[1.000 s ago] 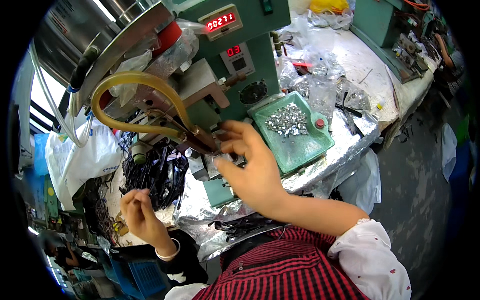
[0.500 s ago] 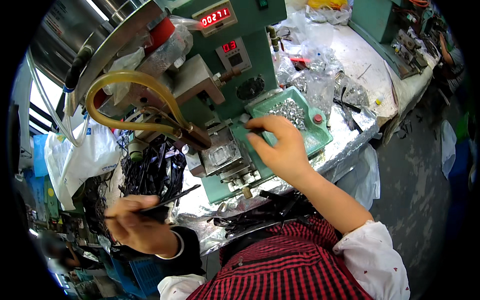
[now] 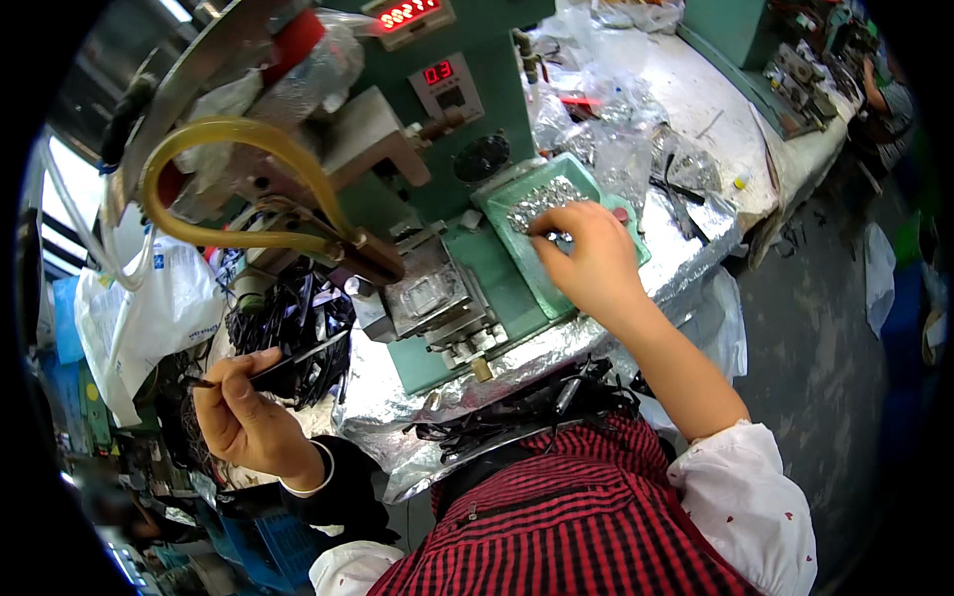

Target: The person repeatedly picks black shoelaces and small metal aglets from a tray, inserts the aglets into the lace ends, and uses a green press machine to crimp them. The finished laces are placed into a white bag on the right side of the workspace.

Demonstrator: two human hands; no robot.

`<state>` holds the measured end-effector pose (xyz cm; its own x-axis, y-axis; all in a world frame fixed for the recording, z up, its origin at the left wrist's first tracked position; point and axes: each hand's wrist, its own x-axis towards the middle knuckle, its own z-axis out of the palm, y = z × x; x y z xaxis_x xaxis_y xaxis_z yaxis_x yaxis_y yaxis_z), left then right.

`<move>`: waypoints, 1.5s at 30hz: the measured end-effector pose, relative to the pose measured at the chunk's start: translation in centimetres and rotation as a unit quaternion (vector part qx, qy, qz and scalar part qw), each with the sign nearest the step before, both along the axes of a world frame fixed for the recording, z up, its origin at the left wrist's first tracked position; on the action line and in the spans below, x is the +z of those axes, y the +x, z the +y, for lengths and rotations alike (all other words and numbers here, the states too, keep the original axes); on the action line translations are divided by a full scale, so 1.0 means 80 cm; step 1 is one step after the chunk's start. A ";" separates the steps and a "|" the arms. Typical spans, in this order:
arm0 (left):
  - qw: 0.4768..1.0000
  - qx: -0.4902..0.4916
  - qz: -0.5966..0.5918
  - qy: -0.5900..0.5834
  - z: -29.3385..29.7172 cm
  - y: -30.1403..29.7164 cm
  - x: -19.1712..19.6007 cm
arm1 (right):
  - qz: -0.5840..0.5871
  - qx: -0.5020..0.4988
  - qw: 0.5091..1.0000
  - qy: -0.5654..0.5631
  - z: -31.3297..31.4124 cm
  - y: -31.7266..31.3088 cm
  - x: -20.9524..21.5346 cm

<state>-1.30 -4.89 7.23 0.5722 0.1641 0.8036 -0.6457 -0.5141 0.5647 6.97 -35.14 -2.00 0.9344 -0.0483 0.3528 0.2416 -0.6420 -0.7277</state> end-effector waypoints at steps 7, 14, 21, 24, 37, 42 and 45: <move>1.000 0.017 -0.006 -0.016 -0.035 0.021 0.016 | -0.036 -0.080 0.988 -0.126 0.000 -0.012 -0.056; 0.997 0.012 -0.052 0.051 -0.010 0.001 0.001 | -0.113 -0.062 0.991 -0.045 -0.006 -0.019 -0.059; 0.998 0.037 -0.003 -0.056 -0.009 -0.007 -0.019 | -0.137 0.121 0.963 0.196 0.049 -0.021 0.037; 0.997 0.024 -0.061 -0.044 -0.031 -0.006 0.006 | -0.171 0.147 0.957 0.184 0.095 -0.012 0.038; 0.997 -0.011 -0.014 -0.077 -0.023 0.048 0.003 | 0.040 0.123 0.840 0.528 0.147 -0.040 0.023; 0.997 0.002 0.014 -0.073 -0.031 0.033 0.006 | 0.014 0.136 0.869 0.475 0.140 -0.062 0.047; 0.991 -0.043 -0.051 0.119 -0.025 0.009 -0.024 | -0.055 0.169 0.945 0.276 0.120 -0.056 0.058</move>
